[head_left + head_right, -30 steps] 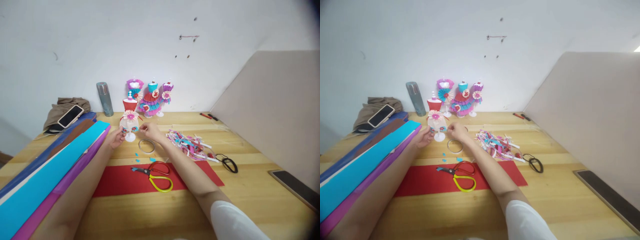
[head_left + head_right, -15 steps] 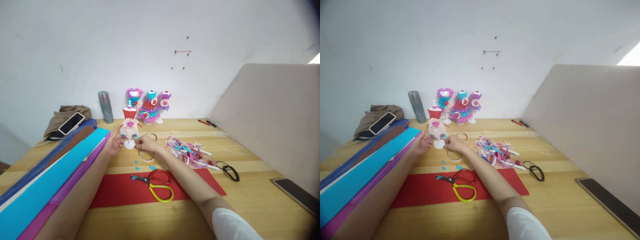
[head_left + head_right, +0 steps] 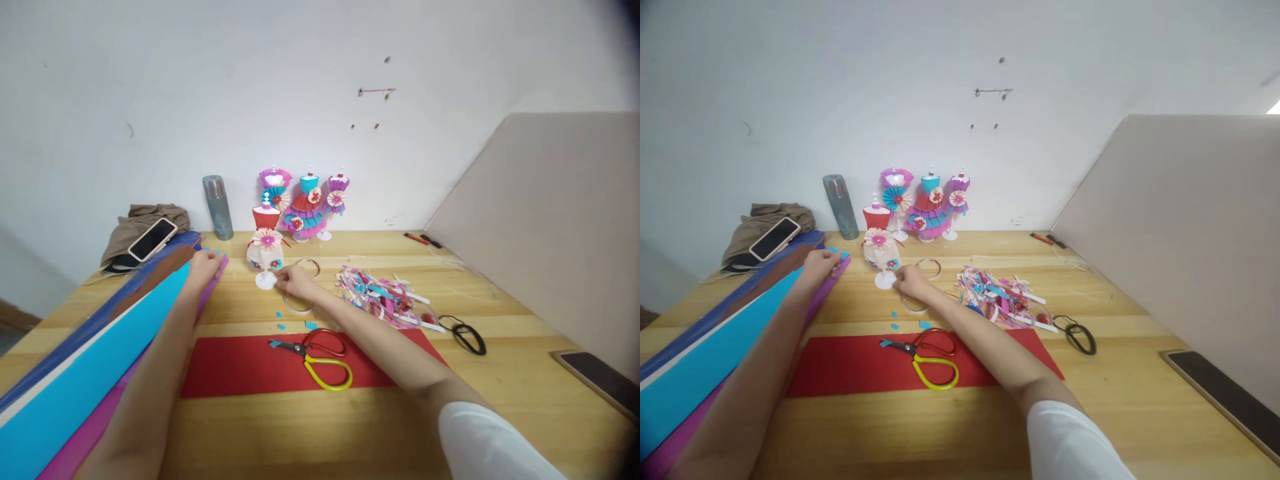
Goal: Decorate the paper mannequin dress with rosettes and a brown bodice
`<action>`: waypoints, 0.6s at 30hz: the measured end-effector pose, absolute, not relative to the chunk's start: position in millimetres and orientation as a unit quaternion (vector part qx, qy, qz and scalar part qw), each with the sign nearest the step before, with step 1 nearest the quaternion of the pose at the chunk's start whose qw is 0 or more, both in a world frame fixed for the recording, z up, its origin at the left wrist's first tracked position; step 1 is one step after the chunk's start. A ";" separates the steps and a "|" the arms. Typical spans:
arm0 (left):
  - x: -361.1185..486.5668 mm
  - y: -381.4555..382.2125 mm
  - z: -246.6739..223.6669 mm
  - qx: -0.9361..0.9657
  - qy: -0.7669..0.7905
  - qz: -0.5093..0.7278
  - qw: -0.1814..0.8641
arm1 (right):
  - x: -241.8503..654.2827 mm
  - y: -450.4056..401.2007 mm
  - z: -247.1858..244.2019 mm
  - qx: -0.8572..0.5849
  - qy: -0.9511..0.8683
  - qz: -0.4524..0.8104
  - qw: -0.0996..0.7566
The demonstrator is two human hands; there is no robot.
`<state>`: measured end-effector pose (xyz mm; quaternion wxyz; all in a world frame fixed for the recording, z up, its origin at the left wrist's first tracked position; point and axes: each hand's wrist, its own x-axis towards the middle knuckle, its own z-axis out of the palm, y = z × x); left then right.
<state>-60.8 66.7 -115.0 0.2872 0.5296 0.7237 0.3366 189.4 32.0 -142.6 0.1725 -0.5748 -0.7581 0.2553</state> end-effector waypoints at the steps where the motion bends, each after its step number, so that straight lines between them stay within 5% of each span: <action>1: -64.9 65.7 -115.7 0.551 0.740 0.300 0.243 | 190.6 29.6 -140.7 -0.574 -0.760 0.251 0.175; 8: -70.1 59.6 -137.7 0.620 0.773 0.116 0.069 | 183.6 2.1 -129.9 -0.516 -0.807 0.251 0.144; 18: -65.6 60.9 -139.3 0.635 0.763 0.120 -0.019 | 185.6 -52.4 -104.8 -0.444 -0.870 0.215 0.027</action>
